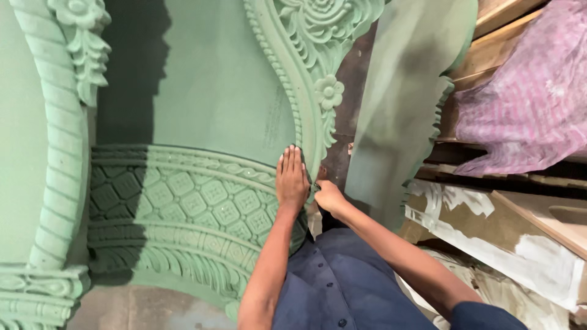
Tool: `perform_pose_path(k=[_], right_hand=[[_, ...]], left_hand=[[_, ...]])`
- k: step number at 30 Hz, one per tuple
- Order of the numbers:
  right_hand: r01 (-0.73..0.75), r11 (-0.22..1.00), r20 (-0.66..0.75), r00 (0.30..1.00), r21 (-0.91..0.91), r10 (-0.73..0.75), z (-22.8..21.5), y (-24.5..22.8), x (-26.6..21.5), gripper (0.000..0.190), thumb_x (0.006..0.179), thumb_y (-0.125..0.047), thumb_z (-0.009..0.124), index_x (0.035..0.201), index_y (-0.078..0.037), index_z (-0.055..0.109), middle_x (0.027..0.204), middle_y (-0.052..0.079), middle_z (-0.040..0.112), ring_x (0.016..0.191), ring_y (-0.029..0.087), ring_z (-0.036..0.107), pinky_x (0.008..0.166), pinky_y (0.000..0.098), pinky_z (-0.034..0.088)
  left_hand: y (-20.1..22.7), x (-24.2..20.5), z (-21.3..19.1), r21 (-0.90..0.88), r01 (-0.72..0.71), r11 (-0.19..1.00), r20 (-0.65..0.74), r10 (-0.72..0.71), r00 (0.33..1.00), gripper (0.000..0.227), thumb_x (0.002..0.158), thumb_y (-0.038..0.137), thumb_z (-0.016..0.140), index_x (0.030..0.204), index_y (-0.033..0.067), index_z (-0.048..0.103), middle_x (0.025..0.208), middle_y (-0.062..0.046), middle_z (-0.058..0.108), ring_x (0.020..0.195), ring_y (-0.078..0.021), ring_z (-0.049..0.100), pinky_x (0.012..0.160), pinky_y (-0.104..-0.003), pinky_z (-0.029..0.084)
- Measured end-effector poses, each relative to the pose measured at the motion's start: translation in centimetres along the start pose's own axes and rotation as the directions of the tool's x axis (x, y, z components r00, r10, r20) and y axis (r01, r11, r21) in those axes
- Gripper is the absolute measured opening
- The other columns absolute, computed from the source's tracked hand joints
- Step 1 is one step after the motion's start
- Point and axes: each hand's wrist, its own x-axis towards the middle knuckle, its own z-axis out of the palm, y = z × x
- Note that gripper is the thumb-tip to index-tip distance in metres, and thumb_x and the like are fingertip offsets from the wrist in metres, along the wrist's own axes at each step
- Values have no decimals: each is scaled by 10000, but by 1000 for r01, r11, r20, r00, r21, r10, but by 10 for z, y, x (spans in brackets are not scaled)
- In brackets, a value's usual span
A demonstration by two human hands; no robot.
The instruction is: The person sands the surface of a large, light green, ornately carved wooden furniture piece using a sanding block. They work on the lower edge and side panels, smoothing the carved details and flat surfaces.
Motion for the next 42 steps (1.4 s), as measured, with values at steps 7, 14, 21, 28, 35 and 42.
perform_pose_path(k=[7,14,21,28,35,42], right_hand=[[39,968,-55,997,-249,-55,4,3,9,349,778,-40,590,1091,30,727,1037,327,680,1067,449,656,929,515,512],[223,946,49,975,-233,-218,-28,-5,-15,331,842,-59,557,1106,-8,751,1031,289,713,987,416,701,869,460,544],[-148,876,-27,983,459,180,-68,0,-30,374,1030,-147,487,1352,-109,673,1202,69,711,1118,201,623,927,375,503],[-3,605,-63,994,796,87,17,5,26,433,1054,-199,506,1460,-50,516,1349,35,614,1234,186,549,1055,364,434],[-88,500,10,987,861,157,8,-27,15,481,1032,-378,496,1380,-57,580,1378,94,622,1239,232,572,1074,432,430],[-301,208,252,940,931,232,0,-41,10,799,961,-695,330,1424,-78,541,1441,107,582,1300,287,537,1123,482,383]], left_hand=[[4,-3,-2,-61,11,998,-43,-13,999,475,1044,134,453,1487,-37,466,1547,-198,498,1482,-334,414,1227,-461,293],[1,-7,-3,-134,27,991,-106,-42,994,455,1063,123,435,1486,-39,468,1540,-202,507,1480,-352,422,1229,-477,317],[4,-1,-8,-160,28,987,-117,-48,992,447,1066,129,431,1480,-37,471,1531,-201,509,1473,-364,423,1220,-487,316],[4,-2,-2,-174,38,984,-108,-57,993,467,1061,149,437,1482,-51,465,1525,-210,507,1463,-377,427,1212,-496,313],[2,-3,-2,-167,29,985,-111,-48,993,474,1076,165,425,1499,-48,448,1537,-207,505,1468,-384,426,1211,-501,318],[-4,-3,-2,-164,33,986,-108,-52,993,479,1075,167,422,1503,-49,437,1545,-209,492,1479,-373,419,1226,-498,315]])
